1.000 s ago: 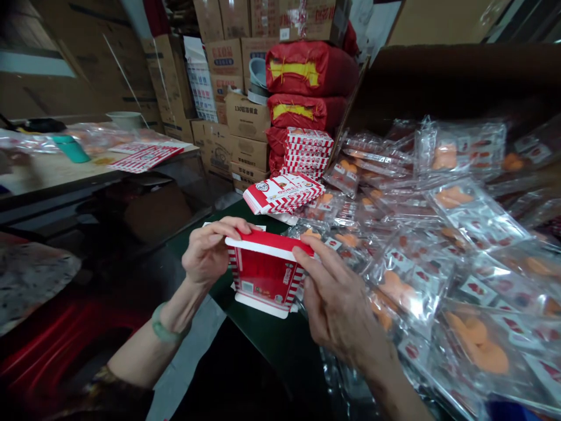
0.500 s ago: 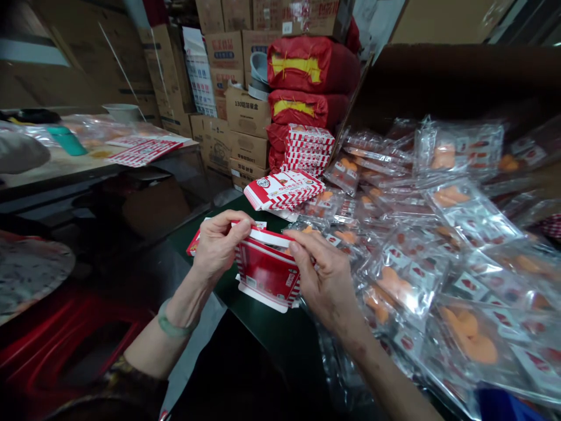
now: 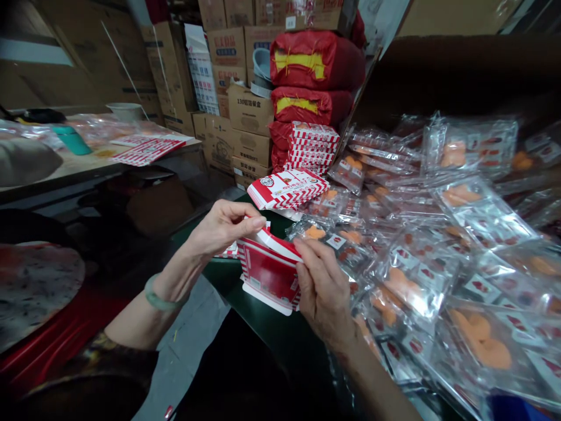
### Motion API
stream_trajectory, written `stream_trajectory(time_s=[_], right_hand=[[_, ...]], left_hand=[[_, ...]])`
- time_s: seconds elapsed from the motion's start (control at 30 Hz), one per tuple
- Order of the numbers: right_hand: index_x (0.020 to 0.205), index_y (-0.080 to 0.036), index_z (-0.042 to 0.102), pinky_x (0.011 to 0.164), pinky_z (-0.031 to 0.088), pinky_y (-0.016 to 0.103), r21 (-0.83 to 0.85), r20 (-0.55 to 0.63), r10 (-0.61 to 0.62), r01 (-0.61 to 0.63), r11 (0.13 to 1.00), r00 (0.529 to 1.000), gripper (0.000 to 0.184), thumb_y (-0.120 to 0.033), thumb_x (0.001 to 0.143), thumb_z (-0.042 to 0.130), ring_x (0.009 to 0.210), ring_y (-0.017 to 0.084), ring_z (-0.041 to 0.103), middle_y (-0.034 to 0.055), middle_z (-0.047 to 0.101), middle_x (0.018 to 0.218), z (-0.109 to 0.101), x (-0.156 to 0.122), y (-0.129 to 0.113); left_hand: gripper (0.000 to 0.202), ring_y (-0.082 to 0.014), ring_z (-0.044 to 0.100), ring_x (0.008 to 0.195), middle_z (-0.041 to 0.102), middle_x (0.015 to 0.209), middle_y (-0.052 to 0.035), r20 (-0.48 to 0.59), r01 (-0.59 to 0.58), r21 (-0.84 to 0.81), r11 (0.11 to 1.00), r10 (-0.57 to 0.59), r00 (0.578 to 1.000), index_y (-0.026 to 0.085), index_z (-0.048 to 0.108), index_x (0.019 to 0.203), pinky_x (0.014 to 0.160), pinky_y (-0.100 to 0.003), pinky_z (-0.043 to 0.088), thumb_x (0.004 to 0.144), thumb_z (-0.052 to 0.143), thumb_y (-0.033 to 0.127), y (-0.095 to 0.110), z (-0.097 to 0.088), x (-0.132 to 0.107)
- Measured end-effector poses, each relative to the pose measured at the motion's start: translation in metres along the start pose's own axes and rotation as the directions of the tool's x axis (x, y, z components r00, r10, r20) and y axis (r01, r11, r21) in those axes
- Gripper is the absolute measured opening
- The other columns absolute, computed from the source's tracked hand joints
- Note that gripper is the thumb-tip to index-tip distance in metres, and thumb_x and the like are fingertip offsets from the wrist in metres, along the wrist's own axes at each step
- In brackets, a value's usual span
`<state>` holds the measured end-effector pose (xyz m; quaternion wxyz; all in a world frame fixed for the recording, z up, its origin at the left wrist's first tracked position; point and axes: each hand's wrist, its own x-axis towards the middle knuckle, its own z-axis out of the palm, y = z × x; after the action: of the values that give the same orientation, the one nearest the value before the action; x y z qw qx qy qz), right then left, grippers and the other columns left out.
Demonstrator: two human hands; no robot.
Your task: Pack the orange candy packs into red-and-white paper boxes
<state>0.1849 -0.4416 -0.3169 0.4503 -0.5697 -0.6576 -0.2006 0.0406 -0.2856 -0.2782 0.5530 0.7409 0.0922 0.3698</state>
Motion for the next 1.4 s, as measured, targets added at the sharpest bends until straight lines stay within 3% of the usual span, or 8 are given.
stream_trajectory(time_s=[0.13,0.3,0.63,0.73,0.9,1.13,1.27,1.4], right_hand=[[0.117,-0.019,0.06,0.085,0.053,0.034,0.072,0.043,0.122,-0.125,0.99,0.992,0.031,-0.014,0.09,0.045,0.102,0.019,0.062,0.0096,0.063,0.111,-0.006,0.005,-0.01],[0.108,-0.02,0.064,0.077,0.055,0.026,0.105,0.153,0.231,-0.248,0.963,0.961,0.024,-0.017,0.089,0.05,0.093,0.015,0.065,0.006,0.068,0.104,-0.023,0.018,-0.019],[0.111,-0.017,0.061,0.083,0.054,0.031,-0.065,0.14,0.096,-0.088,0.994,0.985,0.026,-0.014,0.088,0.049,0.097,0.017,0.065,0.0083,0.068,0.107,-0.02,0.019,-0.016],[0.107,-0.018,0.063,0.08,0.056,0.03,-0.057,0.137,0.114,-0.107,0.993,0.984,0.023,-0.016,0.088,0.05,0.091,0.016,0.066,0.0065,0.07,0.101,-0.022,0.021,-0.017],[0.101,-0.019,0.066,0.072,0.057,0.027,-0.105,0.195,0.148,-0.129,0.986,0.97,0.021,-0.017,0.087,0.051,0.081,0.015,0.069,0.0034,0.072,0.096,-0.028,0.028,-0.022],[0.12,-0.017,0.058,0.088,0.049,0.045,-0.26,0.114,-0.02,0.05,0.964,0.993,0.031,-0.022,0.09,0.05,0.106,0.027,0.061,0.0114,0.066,0.115,-0.01,0.014,-0.019],[0.109,-0.019,0.063,0.082,0.05,0.038,-0.095,0.074,0.13,-0.123,0.988,0.989,0.022,-0.022,0.092,0.048,0.095,0.02,0.063,0.0078,0.068,0.105,-0.006,0.018,-0.018],[0.094,-0.02,0.068,0.08,0.048,0.036,-0.11,0.247,0.051,-0.024,0.994,0.968,0.017,-0.026,0.092,0.051,0.087,0.019,0.063,0.0046,0.071,0.093,-0.022,0.041,-0.014]], left_hand=[[0.024,-0.0131,0.064,0.066,0.071,0.074,-0.0059,-0.164,-0.273,0.128,0.954,0.291,0.943,0.015,0.071,0.076,0.06,-0.023,0.051,0.084,0.06,0.035,-0.015,0.006,-0.011],[0.013,-0.0165,0.069,0.077,0.073,0.081,-0.0087,-0.116,-0.563,0.232,0.794,0.597,0.794,0.016,0.072,0.089,0.07,-0.027,0.056,0.084,0.061,0.022,-0.027,0.008,-0.017],[0.016,-0.0133,0.064,0.058,0.071,0.069,-0.008,0.102,-0.341,0.328,0.881,0.326,0.94,0.011,0.07,0.071,0.052,-0.021,0.049,0.081,0.065,0.024,0.009,-0.008,-0.006],[0.014,-0.0138,0.066,0.061,0.072,0.071,-0.0078,0.104,-0.413,0.349,0.841,0.403,0.909,0.013,0.07,0.073,0.056,-0.021,0.052,0.082,0.064,0.022,0.006,-0.007,-0.008],[0.016,-0.0185,0.07,0.082,0.073,0.089,-0.01,0.13,-0.608,0.376,0.699,0.61,0.782,0.016,0.07,0.096,0.072,-0.028,0.058,0.082,0.062,0.012,-0.014,-0.009,-0.017],[0.04,-0.0247,0.068,0.096,0.07,0.102,-0.0157,0.102,-0.733,0.373,0.569,0.76,0.642,0.014,0.062,0.117,0.079,-0.039,0.058,0.078,0.069,0.013,-0.035,-0.005,-0.021],[0.036,-0.0238,0.069,0.091,0.071,0.099,-0.0135,0.018,-0.706,0.356,0.612,0.751,0.66,0.016,0.065,0.112,0.075,-0.038,0.058,0.077,0.07,0.012,-0.037,0.001,-0.019],[0.032,-0.021,0.07,0.088,0.072,0.096,-0.0114,0.021,-0.676,0.374,0.635,0.723,0.691,0.016,0.067,0.106,0.075,-0.033,0.058,0.075,0.07,0.008,-0.034,0.001,-0.02]])
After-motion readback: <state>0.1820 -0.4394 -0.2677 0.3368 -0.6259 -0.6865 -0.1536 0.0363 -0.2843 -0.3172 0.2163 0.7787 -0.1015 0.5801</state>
